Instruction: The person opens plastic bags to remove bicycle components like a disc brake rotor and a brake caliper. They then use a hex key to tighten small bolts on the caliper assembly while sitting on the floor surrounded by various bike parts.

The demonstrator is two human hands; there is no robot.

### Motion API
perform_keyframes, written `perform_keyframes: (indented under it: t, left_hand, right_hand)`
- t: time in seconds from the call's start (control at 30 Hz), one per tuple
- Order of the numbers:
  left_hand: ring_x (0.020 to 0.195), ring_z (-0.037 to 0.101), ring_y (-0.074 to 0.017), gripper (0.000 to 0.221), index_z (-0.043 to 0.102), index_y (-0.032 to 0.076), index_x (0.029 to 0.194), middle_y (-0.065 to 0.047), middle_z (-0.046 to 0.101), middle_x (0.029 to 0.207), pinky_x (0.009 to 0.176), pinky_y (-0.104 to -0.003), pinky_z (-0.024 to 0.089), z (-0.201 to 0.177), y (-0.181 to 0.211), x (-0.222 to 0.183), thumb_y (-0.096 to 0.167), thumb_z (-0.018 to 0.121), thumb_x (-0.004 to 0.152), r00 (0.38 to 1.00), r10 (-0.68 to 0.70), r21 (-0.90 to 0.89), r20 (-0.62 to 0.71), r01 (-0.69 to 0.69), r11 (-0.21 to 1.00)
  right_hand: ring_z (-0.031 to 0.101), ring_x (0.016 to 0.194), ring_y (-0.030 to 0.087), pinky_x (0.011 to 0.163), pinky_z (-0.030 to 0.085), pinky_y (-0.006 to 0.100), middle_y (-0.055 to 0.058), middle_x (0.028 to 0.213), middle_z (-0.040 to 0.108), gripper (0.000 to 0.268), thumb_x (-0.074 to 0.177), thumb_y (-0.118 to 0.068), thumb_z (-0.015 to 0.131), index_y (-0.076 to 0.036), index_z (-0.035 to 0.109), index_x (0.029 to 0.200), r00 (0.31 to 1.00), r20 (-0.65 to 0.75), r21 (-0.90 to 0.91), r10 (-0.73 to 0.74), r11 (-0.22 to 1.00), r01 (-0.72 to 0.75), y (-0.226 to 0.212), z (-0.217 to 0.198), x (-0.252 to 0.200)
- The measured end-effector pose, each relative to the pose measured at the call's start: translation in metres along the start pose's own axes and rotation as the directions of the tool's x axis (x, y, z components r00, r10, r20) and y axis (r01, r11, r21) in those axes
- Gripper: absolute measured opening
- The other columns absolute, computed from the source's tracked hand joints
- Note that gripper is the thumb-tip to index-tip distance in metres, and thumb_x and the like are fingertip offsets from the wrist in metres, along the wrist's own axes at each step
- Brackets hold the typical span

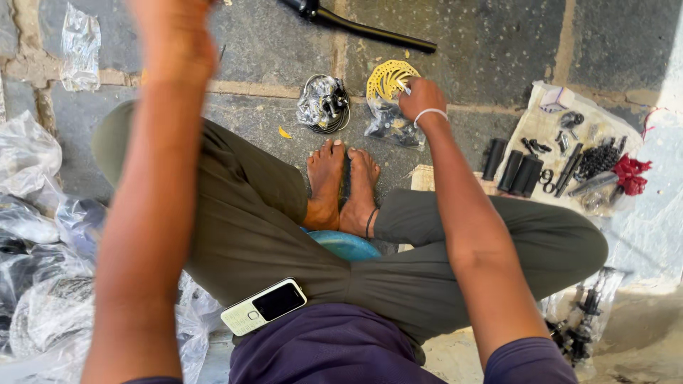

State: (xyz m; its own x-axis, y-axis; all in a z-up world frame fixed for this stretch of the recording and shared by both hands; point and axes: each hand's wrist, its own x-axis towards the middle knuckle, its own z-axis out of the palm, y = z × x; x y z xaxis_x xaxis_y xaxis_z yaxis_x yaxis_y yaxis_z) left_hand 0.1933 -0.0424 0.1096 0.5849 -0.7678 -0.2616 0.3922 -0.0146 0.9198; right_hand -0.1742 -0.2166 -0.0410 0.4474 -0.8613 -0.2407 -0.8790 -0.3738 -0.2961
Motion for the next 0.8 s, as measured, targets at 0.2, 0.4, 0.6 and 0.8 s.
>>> perform_keyframes:
  t: [0.2, 0.4, 0.6, 0.8]
  left_hand:
    - [0.068, 0.068, -0.0098, 0.018, 0.071, 0.007, 0.093, 0.0, 0.071, 0.08, 0.06, -0.027, 0.052, 0.076, -0.017, 0.001, 0.024, 0.074, 0.097, 0.944, 0.331, 0.176, 0.015, -0.328, 0.928]
    - [0.052, 0.044, -0.0077, 0.032, 0.063, 0.002, 0.076, 0.002, 0.05, 0.058, 0.049, -0.031, 0.03, 0.097, -0.006, -0.002, 0.015, 0.071, 0.104, 0.882, 0.468, 0.493, 0.049, -0.429, 0.757]
    - [0.048, 0.043, -0.0062, 0.034, 0.062, 0.002, 0.074, 0.001, 0.049, 0.054, 0.048, -0.03, 0.03, 0.097, 0.0, -0.004, 0.015, 0.068, 0.105, 0.842, 0.534, 0.536, 0.082, -0.489, 0.688]
    - [0.05, 0.042, -0.0084, 0.036, 0.062, 0.002, 0.075, 0.0, 0.047, 0.055, 0.049, -0.031, 0.029, 0.093, -0.004, -0.002, 0.016, 0.069, 0.107, 0.852, 0.518, 0.499, 0.072, -0.481, 0.721]
  right_hand:
    - [0.069, 0.098, 0.045, 0.086, 0.054, 0.053, 0.022, 0.122, 0.066, 0.034, 0.086, -0.009, 0.065, -0.013, 0.072, 0.119, 0.99, -0.026, -0.084, -0.138, 0.987, 0.135, -0.009, 0.048, 0.018]
    - [0.07, 0.091, 0.042, 0.084, 0.057, 0.049, 0.026, 0.132, 0.06, 0.035, 0.085, -0.01, 0.059, -0.013, 0.075, 0.116, 0.876, 0.2, -0.179, -0.44, 0.862, 0.474, -0.02, 0.049, 0.06]
    - [0.07, 0.095, 0.04, 0.086, 0.056, 0.052, 0.028, 0.119, 0.066, 0.038, 0.101, -0.039, 0.059, -0.003, 0.073, 0.108, 0.909, 0.39, -0.29, -0.147, 0.917, 0.272, -0.016, 0.022, 0.074]
    - [0.071, 0.094, 0.042, 0.086, 0.056, 0.052, 0.026, 0.121, 0.068, 0.026, 0.092, -0.014, 0.066, -0.003, 0.069, 0.116, 0.927, 0.226, -0.187, -0.3, 0.92, 0.343, 0.011, 0.02, 0.057]
